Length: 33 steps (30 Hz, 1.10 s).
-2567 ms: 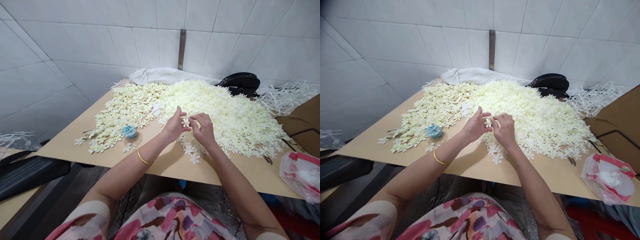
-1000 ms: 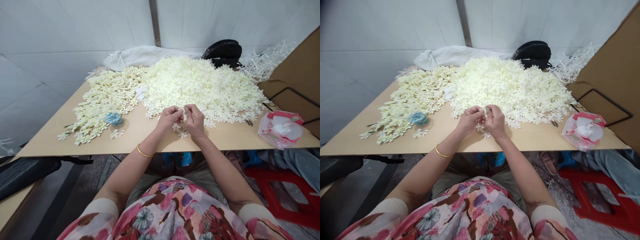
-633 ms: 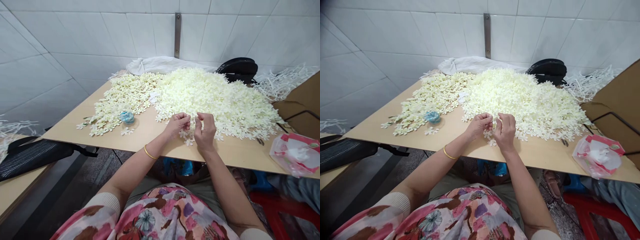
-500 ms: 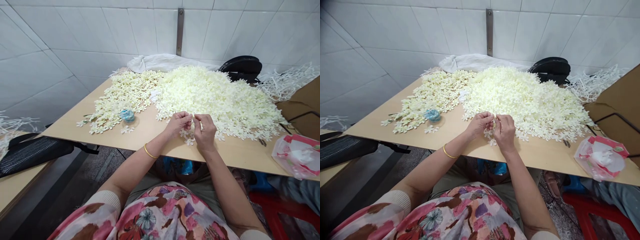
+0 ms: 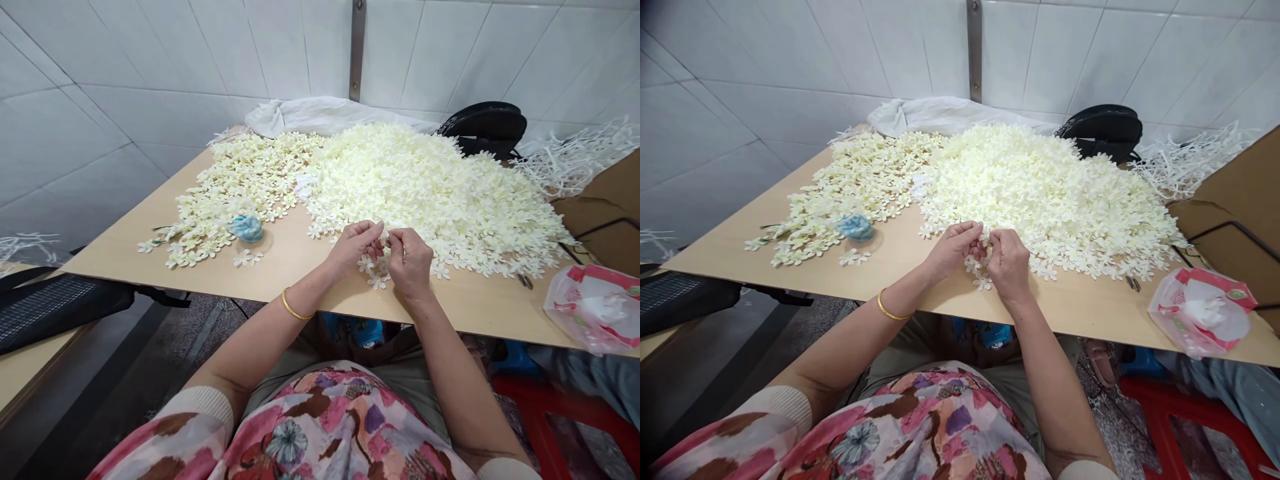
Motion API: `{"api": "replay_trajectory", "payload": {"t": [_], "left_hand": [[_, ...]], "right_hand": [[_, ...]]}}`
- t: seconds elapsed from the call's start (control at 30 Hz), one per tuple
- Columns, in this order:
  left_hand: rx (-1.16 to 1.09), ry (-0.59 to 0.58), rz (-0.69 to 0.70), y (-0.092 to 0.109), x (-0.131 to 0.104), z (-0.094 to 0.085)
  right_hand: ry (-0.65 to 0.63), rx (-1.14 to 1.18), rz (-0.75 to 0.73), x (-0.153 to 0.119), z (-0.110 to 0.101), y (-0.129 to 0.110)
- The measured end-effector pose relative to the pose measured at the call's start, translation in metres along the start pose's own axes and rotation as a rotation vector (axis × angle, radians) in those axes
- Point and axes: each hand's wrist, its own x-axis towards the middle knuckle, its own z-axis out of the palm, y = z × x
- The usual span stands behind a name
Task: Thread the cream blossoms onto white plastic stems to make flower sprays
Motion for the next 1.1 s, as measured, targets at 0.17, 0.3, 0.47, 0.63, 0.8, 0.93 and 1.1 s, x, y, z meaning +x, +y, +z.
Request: {"api": "replay_trajectory", "payload": {"t": [0.17,0.3,0.47,0.63,0.8,0.93,1.1], "left_hand": [[0.034,0.001,0.004,-0.001,0.0,-0.002],[-0.012,0.005,-0.025,-0.002,0.001,-0.003],[-0.057,0.021,-0.028,0.001,0.0,-0.001],[-0.112,0.016,-0.06,0.001,0.0,0.0],[-0.081,0.006,-0.118,0.002,0.0,0.0],[-0.004,-0.092,-0.166,0.009,0.003,0.002],[0.028,-0.167,-0.213,0.013,0.011,-0.002]], "right_hand": [[0.001,-0.008,-0.001,-0.001,0.002,-0.002],[-0.013,0.024,0.017,0.0,0.003,-0.002],[0.004,0.074,0.105,0.002,0.002,-0.006],[-0.005,0.202,0.328,0.003,-0.002,-0.009],[0.007,0.212,0.359,0.001,-0.002,-0.006],[0.075,-0.003,0.136,0.001,0.001,-0.004],[0.1,-0.132,-0.004,0.0,0.005,-0.001]]}}
